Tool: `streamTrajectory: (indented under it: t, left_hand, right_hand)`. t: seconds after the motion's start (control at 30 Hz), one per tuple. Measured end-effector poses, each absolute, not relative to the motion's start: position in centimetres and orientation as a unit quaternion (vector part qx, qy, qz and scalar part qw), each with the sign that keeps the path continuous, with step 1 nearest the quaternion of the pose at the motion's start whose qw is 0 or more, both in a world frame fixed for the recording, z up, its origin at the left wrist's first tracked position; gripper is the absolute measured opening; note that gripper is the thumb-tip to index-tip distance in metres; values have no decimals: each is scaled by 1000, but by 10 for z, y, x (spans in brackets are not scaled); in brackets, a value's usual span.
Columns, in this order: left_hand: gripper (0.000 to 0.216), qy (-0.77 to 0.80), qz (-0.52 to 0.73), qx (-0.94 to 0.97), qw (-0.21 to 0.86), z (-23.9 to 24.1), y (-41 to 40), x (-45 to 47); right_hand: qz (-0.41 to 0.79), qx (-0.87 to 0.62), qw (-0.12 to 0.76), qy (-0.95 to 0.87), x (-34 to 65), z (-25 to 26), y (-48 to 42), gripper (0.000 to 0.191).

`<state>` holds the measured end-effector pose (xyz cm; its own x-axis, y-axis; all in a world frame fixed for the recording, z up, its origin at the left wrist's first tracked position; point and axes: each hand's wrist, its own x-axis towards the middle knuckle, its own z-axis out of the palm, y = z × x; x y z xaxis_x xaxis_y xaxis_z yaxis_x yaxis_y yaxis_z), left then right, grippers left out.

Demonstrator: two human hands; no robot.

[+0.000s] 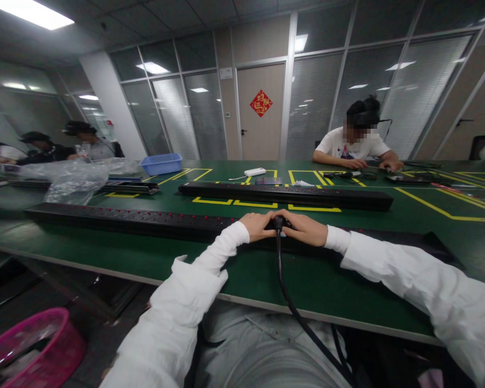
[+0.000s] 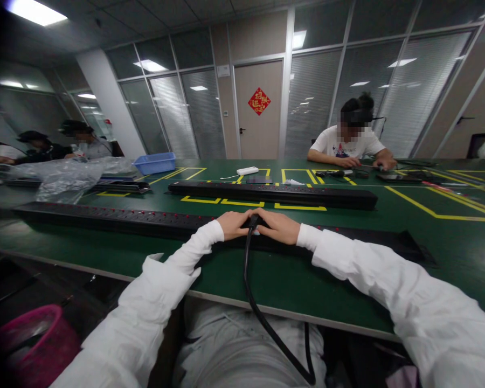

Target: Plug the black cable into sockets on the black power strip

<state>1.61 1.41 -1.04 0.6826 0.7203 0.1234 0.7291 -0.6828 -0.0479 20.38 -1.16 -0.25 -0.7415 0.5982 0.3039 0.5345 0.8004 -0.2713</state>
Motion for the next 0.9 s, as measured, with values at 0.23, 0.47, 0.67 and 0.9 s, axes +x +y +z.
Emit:
streamTrajectory:
  t: [0.23,0.47,0.67,0.9]
  left_hand:
    - [72,-415,-46,-907,50,-8,10,17]
    - [84,-417,-43,-906,52,-9,8,20]
    - [91,-414,-40,-908,46,-10,7,22]
    - [77,-376,-49,-925,34,-8,6,20]
  right_hand:
    - [9,-289,222,-931,204,-4,-9,35]
    - [20,-290,269,-918,210,-6,-7,36]
    - [46,-303,288,-907,223,-1,-14,38]
    - [45,-325,229,-916,244,4,-23,36]
